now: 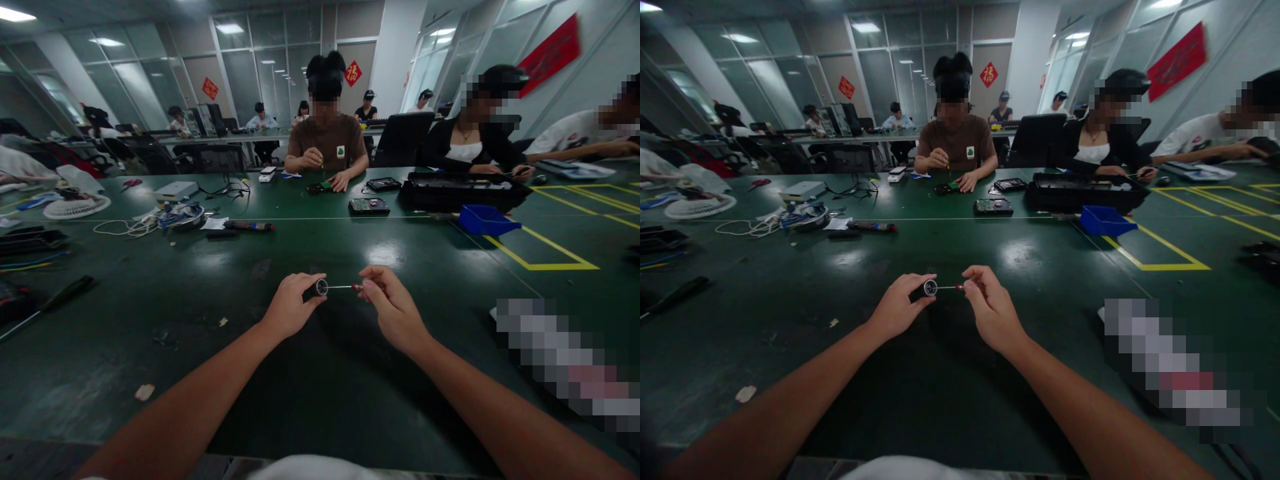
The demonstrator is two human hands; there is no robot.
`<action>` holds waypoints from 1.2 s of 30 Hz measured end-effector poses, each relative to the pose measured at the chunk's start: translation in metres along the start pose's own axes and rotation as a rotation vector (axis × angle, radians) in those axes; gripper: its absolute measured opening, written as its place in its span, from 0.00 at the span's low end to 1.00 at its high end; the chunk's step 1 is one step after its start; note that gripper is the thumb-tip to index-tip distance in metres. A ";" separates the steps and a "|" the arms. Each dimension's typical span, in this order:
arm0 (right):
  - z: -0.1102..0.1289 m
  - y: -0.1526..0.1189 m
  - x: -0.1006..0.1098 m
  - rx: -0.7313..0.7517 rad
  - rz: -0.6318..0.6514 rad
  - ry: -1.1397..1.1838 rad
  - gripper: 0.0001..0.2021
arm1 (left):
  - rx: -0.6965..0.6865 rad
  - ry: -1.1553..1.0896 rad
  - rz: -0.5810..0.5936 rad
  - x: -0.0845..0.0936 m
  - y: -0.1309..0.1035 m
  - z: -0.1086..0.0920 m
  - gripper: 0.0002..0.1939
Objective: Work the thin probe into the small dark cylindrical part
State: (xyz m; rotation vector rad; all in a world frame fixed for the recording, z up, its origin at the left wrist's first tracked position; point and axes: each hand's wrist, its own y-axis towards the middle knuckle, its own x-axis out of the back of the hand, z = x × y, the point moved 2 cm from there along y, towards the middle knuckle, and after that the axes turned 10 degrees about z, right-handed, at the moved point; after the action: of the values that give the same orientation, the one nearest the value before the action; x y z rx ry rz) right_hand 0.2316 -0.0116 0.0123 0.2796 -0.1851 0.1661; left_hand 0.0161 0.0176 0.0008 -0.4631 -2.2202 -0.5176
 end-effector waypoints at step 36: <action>0.000 0.000 0.000 0.061 -0.097 -0.096 0.12 | -0.026 0.097 0.036 0.001 -0.002 -0.002 0.22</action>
State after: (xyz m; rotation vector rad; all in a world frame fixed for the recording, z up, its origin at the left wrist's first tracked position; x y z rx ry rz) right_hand 0.2312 -0.0113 0.0118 0.3571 -0.2613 0.0623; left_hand 0.0160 0.0153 0.0024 -0.4809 -2.1109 -0.5390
